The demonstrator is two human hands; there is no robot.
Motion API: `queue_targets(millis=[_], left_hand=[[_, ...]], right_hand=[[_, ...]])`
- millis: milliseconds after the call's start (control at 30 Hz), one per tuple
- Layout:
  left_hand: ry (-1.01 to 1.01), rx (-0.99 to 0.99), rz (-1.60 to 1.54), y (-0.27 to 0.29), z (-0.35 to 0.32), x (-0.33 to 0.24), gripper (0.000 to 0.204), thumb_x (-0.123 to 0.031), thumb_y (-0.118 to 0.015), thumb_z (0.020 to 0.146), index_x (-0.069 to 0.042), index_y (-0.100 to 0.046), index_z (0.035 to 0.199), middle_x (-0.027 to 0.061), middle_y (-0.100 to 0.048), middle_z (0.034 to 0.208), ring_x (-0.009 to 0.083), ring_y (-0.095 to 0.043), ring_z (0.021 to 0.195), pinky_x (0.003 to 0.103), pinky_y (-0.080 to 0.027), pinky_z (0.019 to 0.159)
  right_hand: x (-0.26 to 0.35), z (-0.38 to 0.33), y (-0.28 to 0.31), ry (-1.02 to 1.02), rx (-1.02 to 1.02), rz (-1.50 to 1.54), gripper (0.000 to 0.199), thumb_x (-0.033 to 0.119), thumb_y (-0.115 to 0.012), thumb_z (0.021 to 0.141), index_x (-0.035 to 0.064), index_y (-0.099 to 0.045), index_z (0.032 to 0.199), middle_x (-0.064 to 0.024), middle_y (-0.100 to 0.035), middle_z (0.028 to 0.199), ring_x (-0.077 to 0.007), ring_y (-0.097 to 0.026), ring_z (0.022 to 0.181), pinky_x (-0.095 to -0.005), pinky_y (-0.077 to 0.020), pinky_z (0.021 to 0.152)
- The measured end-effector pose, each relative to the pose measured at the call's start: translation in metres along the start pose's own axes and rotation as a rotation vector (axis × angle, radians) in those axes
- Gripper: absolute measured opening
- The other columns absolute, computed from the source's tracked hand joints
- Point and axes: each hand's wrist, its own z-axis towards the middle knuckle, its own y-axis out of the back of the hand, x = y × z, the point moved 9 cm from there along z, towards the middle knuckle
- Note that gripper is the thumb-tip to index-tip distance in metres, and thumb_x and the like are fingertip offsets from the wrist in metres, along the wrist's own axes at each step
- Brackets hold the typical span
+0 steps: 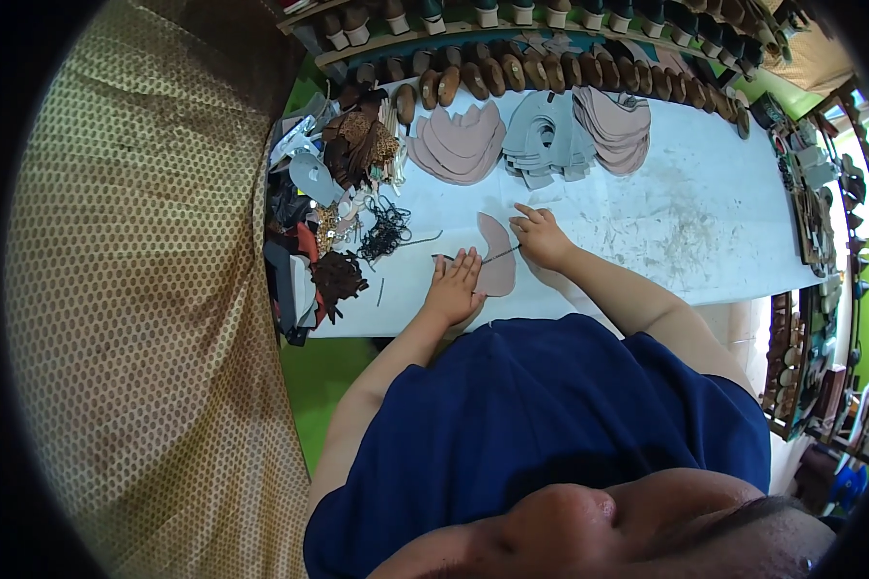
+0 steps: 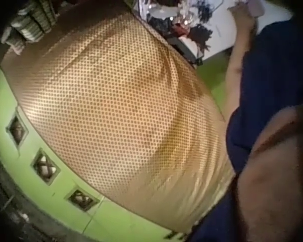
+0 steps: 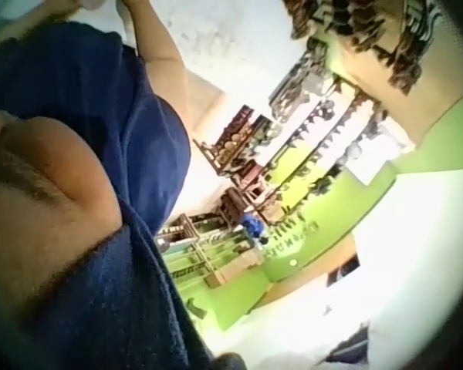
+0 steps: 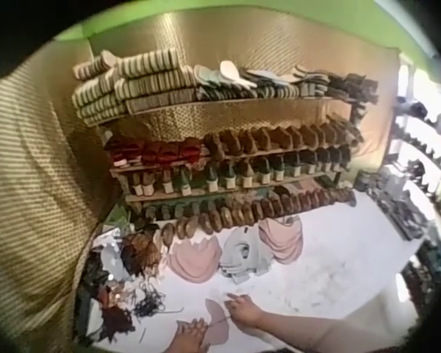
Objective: Arranging and sorting shoe upper components on a workbench.
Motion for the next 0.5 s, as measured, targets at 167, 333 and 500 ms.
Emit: queue_targets(millis=[167, 333, 500], left_hand=[[0.037, 0.044, 0.019, 0.000, 0.000, 0.000, 0.074, -0.044, -0.050, 0.092, -0.008, -0.026, 0.153, 0.0103, -0.022, 0.162, 0.0273, -0.021, 0.149, 0.064, -0.006, 0.116], [0.032, 0.035, 0.037, -0.001, 0.000, -0.001, 0.072, -0.044, -0.049, 0.093, -0.009, -0.027, 0.153, 0.0091, -0.022, 0.162, 0.0270, -0.022, 0.149, 0.065, -0.005, 0.115], [0.037, 0.011, 0.042, 0.000, 0.000, 0.001, 0.068, -0.042, -0.048, 0.094, -0.013, -0.029, 0.153, 0.0072, -0.023, 0.162, 0.0260, -0.023, 0.148, 0.066, -0.004, 0.115]], right_hand=[[0.001, 0.021, 0.003, 0.084, -0.042, -0.036, 0.029, 0.010, -0.059, 0.080, 0.0011, -0.070, 0.105, -0.0076, -0.059, 0.130, -0.0278, -0.037, 0.139, -0.0488, -0.0364, 0.104], [0.001, 0.040, -0.001, 0.151, -0.055, -0.069, 0.021, 0.013, -0.058, 0.082, 0.0035, -0.072, 0.094, -0.0072, -0.061, 0.127, -0.0274, -0.037, 0.139, -0.0487, -0.0368, 0.104], [0.000, 0.044, -0.005, 0.133, -0.037, -0.075, 0.020, 0.014, -0.059, 0.082, 0.0054, -0.073, 0.093, -0.0065, -0.062, 0.126, -0.0270, -0.038, 0.138, -0.0479, -0.0381, 0.102]])
